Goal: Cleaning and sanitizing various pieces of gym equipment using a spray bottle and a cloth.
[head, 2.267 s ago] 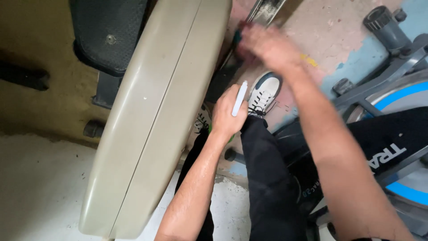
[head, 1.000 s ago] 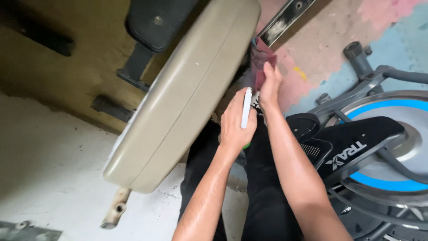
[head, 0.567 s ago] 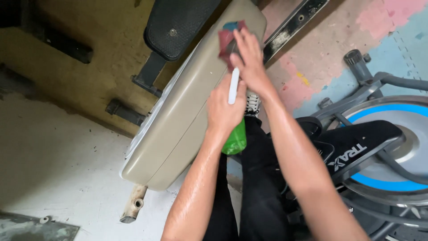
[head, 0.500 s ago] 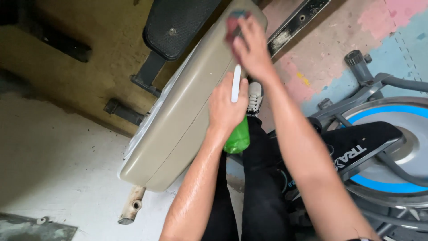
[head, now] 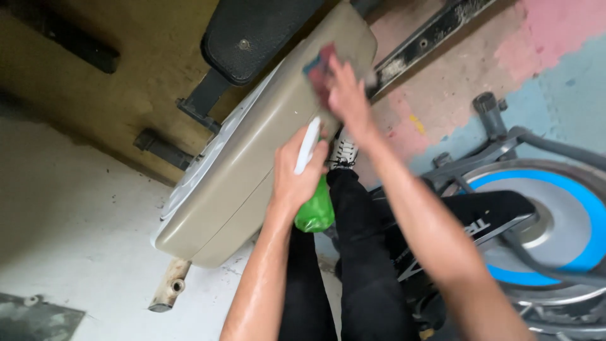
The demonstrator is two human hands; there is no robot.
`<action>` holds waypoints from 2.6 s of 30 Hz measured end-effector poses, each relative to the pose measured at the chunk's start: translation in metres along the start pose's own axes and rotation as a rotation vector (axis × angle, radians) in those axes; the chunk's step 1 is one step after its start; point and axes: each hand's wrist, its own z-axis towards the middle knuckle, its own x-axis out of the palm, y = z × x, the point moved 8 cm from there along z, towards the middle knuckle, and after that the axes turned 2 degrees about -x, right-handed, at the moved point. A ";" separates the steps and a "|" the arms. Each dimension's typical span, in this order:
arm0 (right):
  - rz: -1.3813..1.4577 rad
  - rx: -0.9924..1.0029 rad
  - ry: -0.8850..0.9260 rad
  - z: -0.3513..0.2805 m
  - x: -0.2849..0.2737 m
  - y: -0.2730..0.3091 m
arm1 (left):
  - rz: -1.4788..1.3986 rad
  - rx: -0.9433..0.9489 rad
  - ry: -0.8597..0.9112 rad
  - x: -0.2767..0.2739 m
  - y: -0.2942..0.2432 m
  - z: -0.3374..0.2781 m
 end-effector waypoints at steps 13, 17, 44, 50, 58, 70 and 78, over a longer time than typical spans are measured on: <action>0.830 0.367 0.176 0.119 -0.010 -0.080 | 0.128 0.190 -0.040 -0.012 0.003 0.000; 0.778 0.797 0.264 0.121 -0.016 -0.076 | 0.078 0.191 0.005 -0.019 0.004 -0.002; 0.707 0.323 0.447 0.188 -0.027 -0.047 | -0.180 0.092 -0.365 -0.060 0.014 -0.033; 0.540 -0.252 0.328 0.101 -0.091 0.045 | -0.282 0.084 -0.617 -0.034 0.023 -0.047; 0.893 -0.248 0.522 0.067 -0.081 -0.013 | -0.822 -0.050 -0.491 0.012 0.057 -0.068; 0.584 -0.336 0.092 0.008 -0.158 0.119 | -0.977 0.047 -0.463 -0.006 0.105 -0.128; 0.593 -0.411 0.249 0.030 -0.135 0.078 | -1.028 0.090 -0.560 -0.029 0.122 -0.172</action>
